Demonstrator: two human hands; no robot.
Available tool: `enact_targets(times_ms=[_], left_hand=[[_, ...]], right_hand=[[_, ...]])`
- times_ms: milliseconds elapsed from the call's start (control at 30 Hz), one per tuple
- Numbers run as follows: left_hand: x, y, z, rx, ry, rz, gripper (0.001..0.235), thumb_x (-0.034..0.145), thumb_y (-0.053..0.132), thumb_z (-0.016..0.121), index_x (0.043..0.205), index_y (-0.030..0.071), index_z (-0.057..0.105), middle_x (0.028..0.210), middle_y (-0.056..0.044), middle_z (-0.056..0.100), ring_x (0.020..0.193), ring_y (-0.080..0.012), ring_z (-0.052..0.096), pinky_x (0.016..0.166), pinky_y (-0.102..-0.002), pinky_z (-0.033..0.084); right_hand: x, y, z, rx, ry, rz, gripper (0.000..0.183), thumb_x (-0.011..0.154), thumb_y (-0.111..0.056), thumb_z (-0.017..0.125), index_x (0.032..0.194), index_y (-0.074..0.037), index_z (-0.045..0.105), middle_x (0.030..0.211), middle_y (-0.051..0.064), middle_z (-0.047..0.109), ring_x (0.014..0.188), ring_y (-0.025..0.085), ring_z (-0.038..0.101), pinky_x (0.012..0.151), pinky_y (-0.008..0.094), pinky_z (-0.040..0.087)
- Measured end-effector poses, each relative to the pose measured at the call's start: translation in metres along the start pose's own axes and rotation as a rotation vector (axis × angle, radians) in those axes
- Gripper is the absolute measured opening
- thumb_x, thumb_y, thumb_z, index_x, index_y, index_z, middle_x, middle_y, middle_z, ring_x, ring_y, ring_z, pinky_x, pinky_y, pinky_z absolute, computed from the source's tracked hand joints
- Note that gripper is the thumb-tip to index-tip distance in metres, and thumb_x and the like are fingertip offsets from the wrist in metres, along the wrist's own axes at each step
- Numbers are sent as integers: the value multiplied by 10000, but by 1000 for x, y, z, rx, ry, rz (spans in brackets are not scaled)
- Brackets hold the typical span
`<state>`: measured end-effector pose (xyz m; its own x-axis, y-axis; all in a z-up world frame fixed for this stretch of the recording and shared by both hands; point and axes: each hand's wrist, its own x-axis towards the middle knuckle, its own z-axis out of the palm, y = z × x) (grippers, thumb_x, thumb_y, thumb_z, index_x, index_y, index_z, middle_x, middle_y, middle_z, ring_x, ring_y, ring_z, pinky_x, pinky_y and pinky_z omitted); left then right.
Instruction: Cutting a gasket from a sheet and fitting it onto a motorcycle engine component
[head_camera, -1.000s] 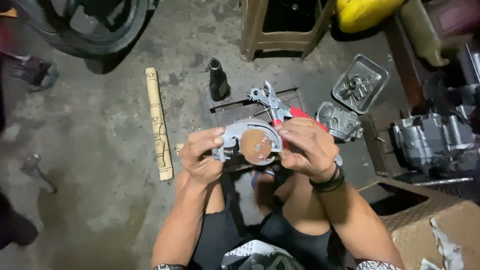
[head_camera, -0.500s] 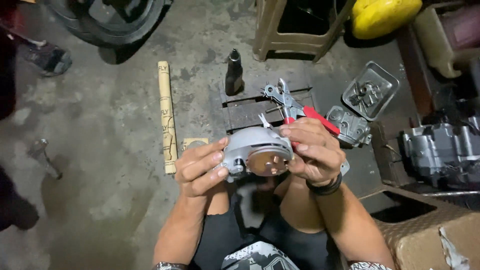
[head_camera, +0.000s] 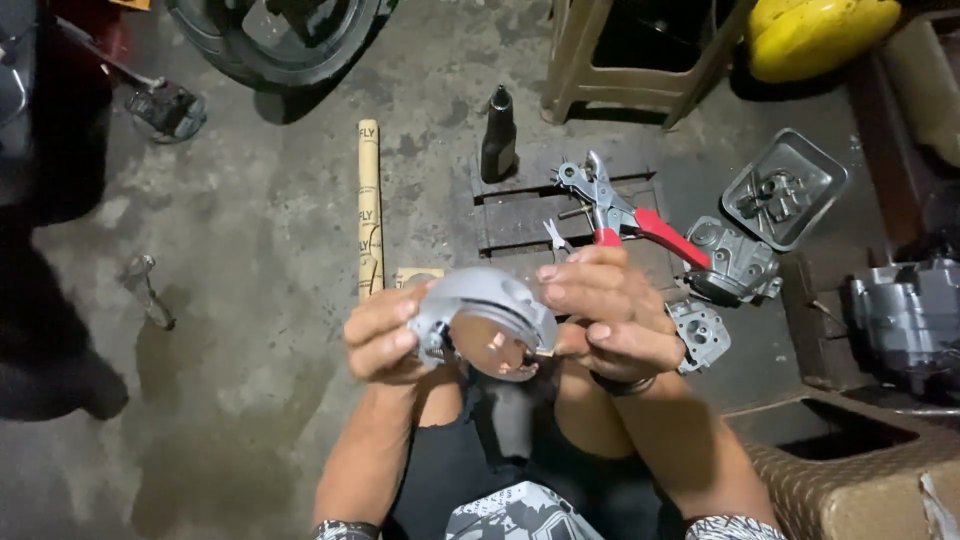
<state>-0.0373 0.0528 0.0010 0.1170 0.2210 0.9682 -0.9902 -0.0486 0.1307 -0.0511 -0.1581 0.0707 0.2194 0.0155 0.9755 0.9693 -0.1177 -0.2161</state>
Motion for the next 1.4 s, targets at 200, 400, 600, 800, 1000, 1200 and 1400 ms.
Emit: enact_targets(times_ms=[200,400,600,800,1000,1200,1400], left_hand=[[18,10,4,67,-66,184,93,977,119,641,1038,161,584,1034,-129,637,766,-388,757,652,-439,673],[-37,0,-14,-86,-11,-17,331,891,219,801,1094,112,563,1094,-213,587,936,-454,727,774,-515,654],[-25,9,22,-608,119,-575,390,903,268,811,1135,36,600,1163,-248,648,954,-267,739,796,-341,615],[-49,-18,25,-852,75,-875,471,778,77,889,1093,13,545,1048,-256,625,938,-256,641,746,-303,554],[-34,-24,33,-864,175,-1069,501,758,91,909,1095,-38,561,1049,-257,653,938,-238,684,765,-293,583],[-48,-27,32,-760,227,-1049,515,721,70,918,1070,-32,552,1021,-243,619,1008,-323,678,885,-367,575],[-42,-41,17,-516,96,-929,482,768,114,904,1092,25,558,1089,-184,619,1120,-311,647,987,-375,511]], right_hand=[[12,-7,8,-54,98,-54,184,991,-254,671,1151,-207,592,970,94,761,856,340,762,840,478,570],[13,1,10,-286,235,-159,433,929,-462,748,1100,-211,440,1007,36,518,944,262,545,909,470,502],[4,-19,30,-214,353,-60,208,971,-326,706,1097,-285,545,891,-46,558,895,180,561,938,480,435],[20,-34,10,-389,-41,96,466,922,-461,768,1327,-360,561,1021,-240,606,1046,5,536,1116,407,388],[1,-3,10,-289,104,173,331,777,-432,890,825,-138,745,842,36,707,837,251,644,972,456,480],[14,-4,7,-333,73,181,323,829,-423,853,833,-118,749,791,49,744,786,265,685,950,465,479],[17,7,-11,-414,-84,200,242,857,-317,858,882,-96,762,837,59,772,783,285,728,981,471,451]])
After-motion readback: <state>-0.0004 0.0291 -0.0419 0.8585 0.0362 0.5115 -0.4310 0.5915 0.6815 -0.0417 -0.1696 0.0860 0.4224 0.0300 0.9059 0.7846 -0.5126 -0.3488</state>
